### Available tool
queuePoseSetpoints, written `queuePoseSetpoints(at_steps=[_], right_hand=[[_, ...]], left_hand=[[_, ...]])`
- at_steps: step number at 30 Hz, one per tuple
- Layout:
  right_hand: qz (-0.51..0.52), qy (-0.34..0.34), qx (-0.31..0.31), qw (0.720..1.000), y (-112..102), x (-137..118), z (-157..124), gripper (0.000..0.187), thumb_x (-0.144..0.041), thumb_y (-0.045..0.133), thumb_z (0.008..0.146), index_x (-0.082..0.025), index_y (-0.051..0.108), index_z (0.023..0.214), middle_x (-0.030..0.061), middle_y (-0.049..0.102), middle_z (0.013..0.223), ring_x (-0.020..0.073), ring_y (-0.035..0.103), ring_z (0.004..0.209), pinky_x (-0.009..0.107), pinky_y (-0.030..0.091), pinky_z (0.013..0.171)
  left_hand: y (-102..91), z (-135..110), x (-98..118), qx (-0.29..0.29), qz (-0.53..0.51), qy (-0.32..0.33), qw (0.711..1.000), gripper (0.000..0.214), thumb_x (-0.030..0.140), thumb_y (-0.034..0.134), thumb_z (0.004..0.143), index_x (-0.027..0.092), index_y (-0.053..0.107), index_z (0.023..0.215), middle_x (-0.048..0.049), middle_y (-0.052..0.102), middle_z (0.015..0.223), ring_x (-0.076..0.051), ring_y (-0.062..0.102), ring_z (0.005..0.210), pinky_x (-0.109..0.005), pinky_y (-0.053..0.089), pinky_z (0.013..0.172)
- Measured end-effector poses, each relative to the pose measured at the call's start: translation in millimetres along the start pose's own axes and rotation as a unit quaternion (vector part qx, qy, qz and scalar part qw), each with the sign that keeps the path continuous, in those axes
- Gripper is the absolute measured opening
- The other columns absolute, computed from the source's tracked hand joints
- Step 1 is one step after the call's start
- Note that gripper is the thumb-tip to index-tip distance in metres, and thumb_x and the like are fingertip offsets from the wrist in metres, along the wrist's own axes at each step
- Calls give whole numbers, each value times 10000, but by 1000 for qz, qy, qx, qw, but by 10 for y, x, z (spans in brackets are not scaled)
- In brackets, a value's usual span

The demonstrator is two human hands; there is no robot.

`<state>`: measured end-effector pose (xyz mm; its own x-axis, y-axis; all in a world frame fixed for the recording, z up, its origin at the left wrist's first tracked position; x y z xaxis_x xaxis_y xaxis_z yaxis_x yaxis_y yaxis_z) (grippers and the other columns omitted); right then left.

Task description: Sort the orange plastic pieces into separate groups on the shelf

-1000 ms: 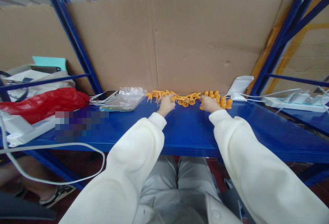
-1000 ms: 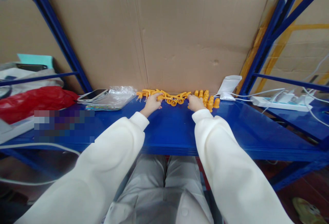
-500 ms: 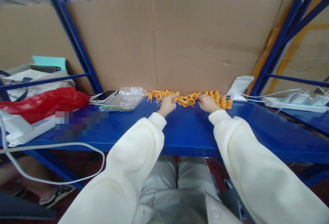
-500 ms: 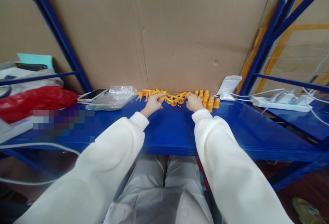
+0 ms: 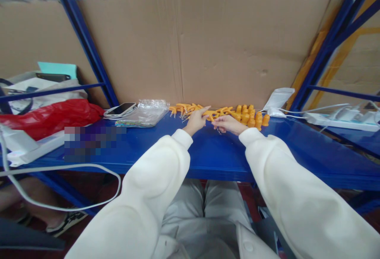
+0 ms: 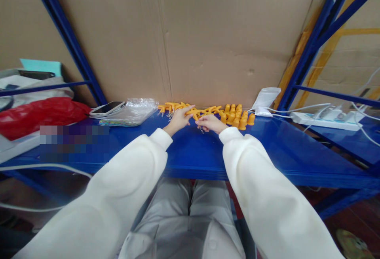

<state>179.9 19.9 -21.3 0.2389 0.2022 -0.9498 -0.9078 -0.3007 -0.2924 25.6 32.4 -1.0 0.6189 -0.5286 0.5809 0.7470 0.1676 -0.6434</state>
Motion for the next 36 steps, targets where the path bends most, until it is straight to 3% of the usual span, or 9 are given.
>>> queuePoseSetpoints(at_steps=[4,7,9,11,13,15,22,30,36], right_hand=[[59,10,38,997,-5,-52,-20,258,-241,804,810,-148,617,658,-19,607,570,42,420,393,180,342,373],[97,10,101,990,-42,-103,-36,315,-213,801,820,-170,550,636,-38,582,546,41,437,391,166,372,380],[112,21,134,984,-63,-125,-56,321,-190,776,847,-182,529,642,-50,554,513,48,454,392,161,403,398],[119,34,152,981,-66,-141,-77,301,-149,727,883,-186,528,660,-47,557,501,59,493,406,161,442,424],[124,44,162,978,-58,-155,-96,296,-101,688,901,-188,524,671,-41,571,499,69,535,426,159,473,448],[128,52,169,976,-47,-164,-112,306,-71,671,906,-190,510,674,-38,582,498,72,558,435,156,492,461],[115,63,163,978,-26,-181,-129,267,-133,664,941,-183,517,723,-30,620,512,68,590,437,133,495,446],[75,90,191,975,-45,-160,-132,282,-149,724,901,-168,527,700,-47,621,541,44,559,410,117,416,385],[84,72,176,978,-33,-168,-126,172,-149,624,962,-165,599,793,-29,662,610,52,582,457,129,435,422]], left_hand=[[-30,20,38,80,-9,16,997,600,98,596,900,198,500,1484,-112,707,1263,-189,736,944,-380,548,998],[-58,21,55,110,-24,5,994,552,103,618,878,151,519,1419,-127,699,1238,-182,723,951,-355,553,964],[-31,7,90,72,-32,19,997,380,151,630,885,131,607,1264,-99,734,1097,-165,718,845,-325,568,883],[40,-25,148,-8,-39,54,998,217,219,638,898,143,658,1100,-44,742,910,-142,691,704,-296,569,785],[113,-70,199,-84,-49,81,992,182,270,659,892,156,663,1034,5,710,753,-125,643,581,-271,551,685],[147,-101,224,-118,-62,84,987,212,274,686,872,159,655,1047,34,677,677,-114,602,506,-250,521,609],[138,-108,233,-145,-55,61,986,85,197,669,854,135,680,796,24,654,620,-93,574,440,-216,472,517],[174,-123,237,-183,-23,36,982,122,145,610,877,115,695,795,-1,690,651,-73,586,444,-174,455,482],[144,-74,186,-141,-35,14,989,140,109,578,888,121,679,793,-23,710,702,-81,600,462,-203,508,521]])
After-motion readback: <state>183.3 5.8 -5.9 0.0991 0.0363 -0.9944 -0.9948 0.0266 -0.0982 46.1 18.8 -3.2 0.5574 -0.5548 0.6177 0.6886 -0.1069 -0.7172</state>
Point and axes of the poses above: each hand's wrist, its own z-axis towards the middle knuckle, its own y-axis out of the palm, x = y × z, the point moved 4 cm from there along z, towards the middle knuckle
